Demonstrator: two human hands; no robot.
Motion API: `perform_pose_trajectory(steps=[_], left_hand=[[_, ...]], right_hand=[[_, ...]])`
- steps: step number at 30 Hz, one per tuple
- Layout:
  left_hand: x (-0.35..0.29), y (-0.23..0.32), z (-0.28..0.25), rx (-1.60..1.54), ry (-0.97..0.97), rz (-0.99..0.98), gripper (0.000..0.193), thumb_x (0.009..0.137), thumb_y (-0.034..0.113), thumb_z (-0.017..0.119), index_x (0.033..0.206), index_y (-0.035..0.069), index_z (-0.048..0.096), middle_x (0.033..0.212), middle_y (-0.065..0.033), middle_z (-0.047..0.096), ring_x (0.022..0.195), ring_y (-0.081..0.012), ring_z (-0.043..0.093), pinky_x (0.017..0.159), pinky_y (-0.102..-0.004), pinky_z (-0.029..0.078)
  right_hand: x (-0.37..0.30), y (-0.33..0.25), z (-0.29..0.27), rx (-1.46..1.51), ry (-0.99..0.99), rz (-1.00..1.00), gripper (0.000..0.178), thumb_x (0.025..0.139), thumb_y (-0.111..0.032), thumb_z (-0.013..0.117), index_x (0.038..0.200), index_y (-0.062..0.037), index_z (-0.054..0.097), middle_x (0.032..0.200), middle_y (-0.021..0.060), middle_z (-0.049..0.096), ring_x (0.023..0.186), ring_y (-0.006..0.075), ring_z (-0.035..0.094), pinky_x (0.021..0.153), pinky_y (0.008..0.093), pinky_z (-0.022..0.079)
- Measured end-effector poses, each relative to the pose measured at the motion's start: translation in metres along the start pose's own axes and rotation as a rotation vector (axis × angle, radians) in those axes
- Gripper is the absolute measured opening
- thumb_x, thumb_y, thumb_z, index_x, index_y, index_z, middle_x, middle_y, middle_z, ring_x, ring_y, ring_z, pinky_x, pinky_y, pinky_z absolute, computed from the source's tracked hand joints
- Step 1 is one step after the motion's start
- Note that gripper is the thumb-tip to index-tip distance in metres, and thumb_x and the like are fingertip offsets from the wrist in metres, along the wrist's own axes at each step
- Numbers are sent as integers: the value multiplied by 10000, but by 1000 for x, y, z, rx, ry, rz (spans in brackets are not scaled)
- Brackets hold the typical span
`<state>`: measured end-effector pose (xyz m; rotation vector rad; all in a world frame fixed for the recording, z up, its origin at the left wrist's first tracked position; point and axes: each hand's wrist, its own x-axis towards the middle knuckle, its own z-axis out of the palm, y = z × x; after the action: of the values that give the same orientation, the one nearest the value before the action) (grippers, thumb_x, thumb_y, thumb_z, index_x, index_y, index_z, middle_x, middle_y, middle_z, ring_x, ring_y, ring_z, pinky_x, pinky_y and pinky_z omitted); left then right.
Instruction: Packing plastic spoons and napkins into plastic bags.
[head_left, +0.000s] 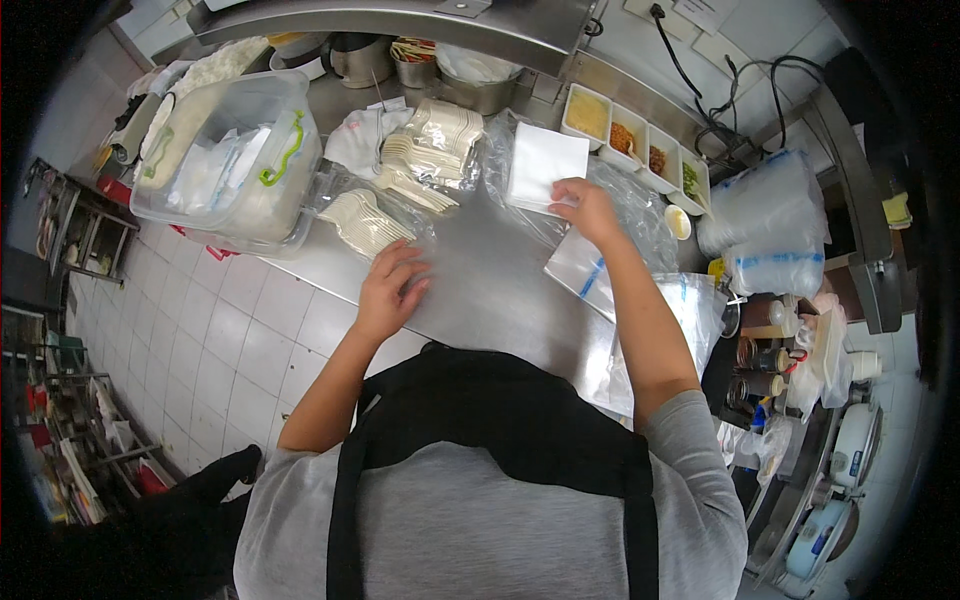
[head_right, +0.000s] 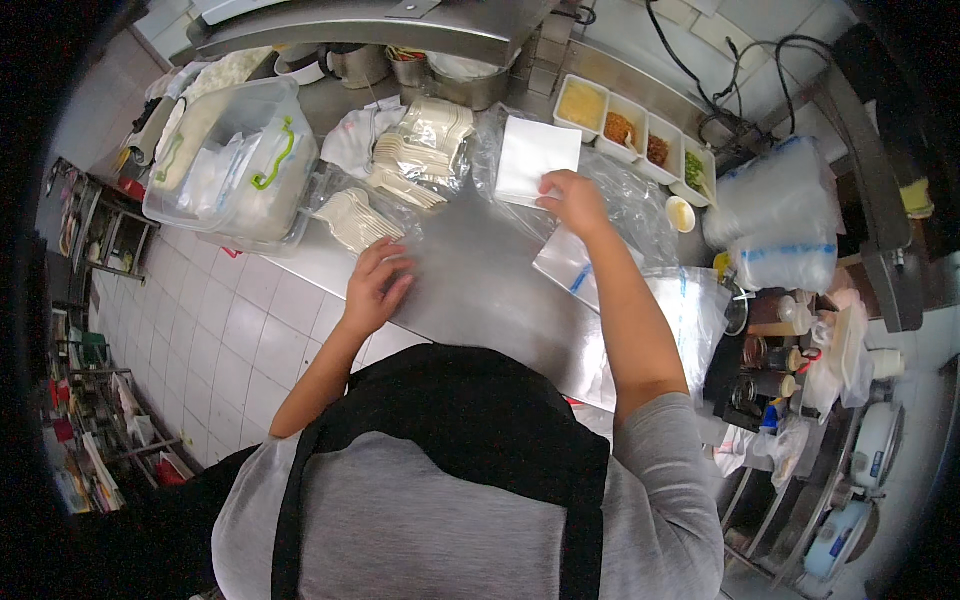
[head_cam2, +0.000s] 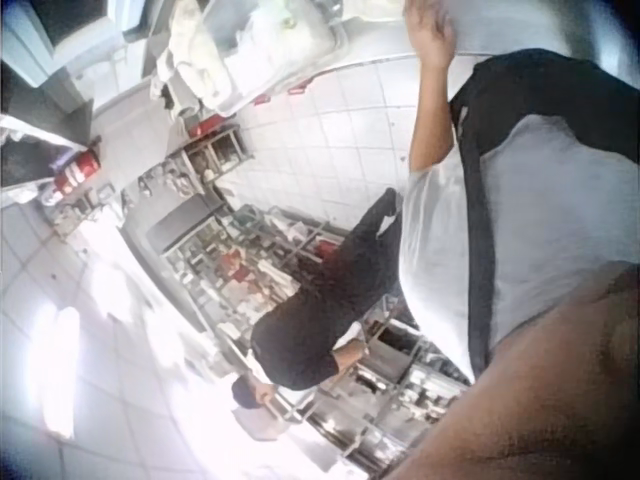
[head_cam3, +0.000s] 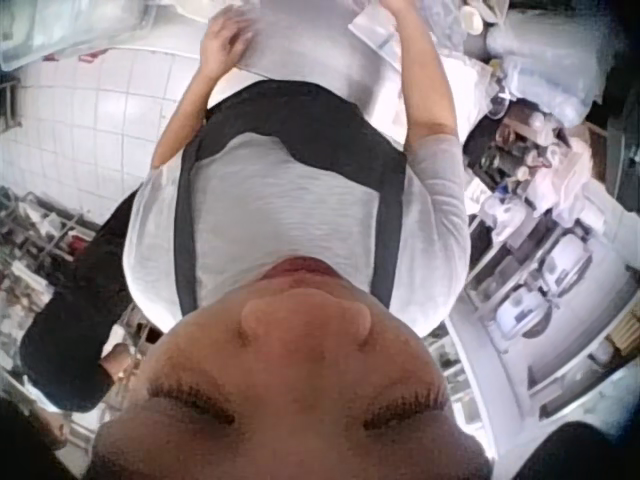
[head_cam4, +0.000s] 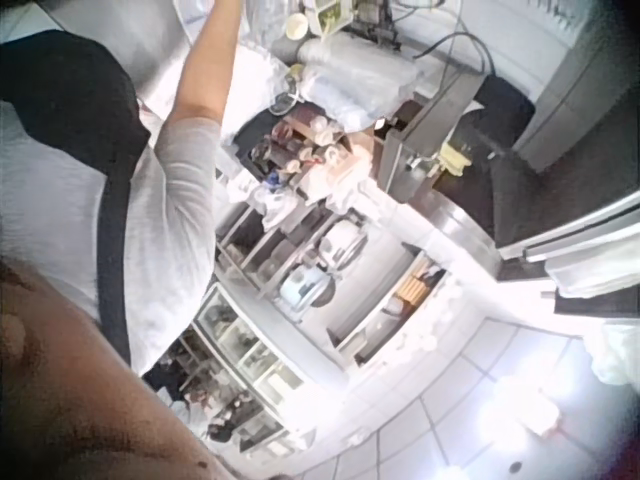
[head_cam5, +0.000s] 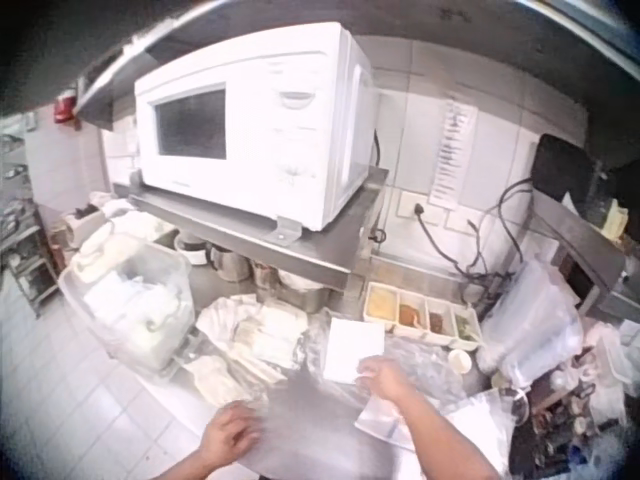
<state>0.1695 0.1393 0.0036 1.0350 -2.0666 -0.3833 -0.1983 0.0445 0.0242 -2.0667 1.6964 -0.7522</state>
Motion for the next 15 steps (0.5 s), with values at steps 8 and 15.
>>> perform_pose_trajectory(steps=[8,15], left_hand=[[4,-18,-26,89,29,-79,253,740,94,756,983,96,684,1158,-86,632,1205,-346,529,978,-424,453],[61,-64,-26,294,135,-103,359,794,104,702,1134,43,605,1126,-145,614,1076,-372,558,919,-444,468]], right_hand=[[15,10,-5,207,-96,109,126,738,-140,779,841,-88,727,1018,82,708,920,241,671,843,332,517],[8,11,-1,-3,-21,-100,120,768,-157,744,873,-103,723,1025,93,698,889,266,670,808,354,518]])
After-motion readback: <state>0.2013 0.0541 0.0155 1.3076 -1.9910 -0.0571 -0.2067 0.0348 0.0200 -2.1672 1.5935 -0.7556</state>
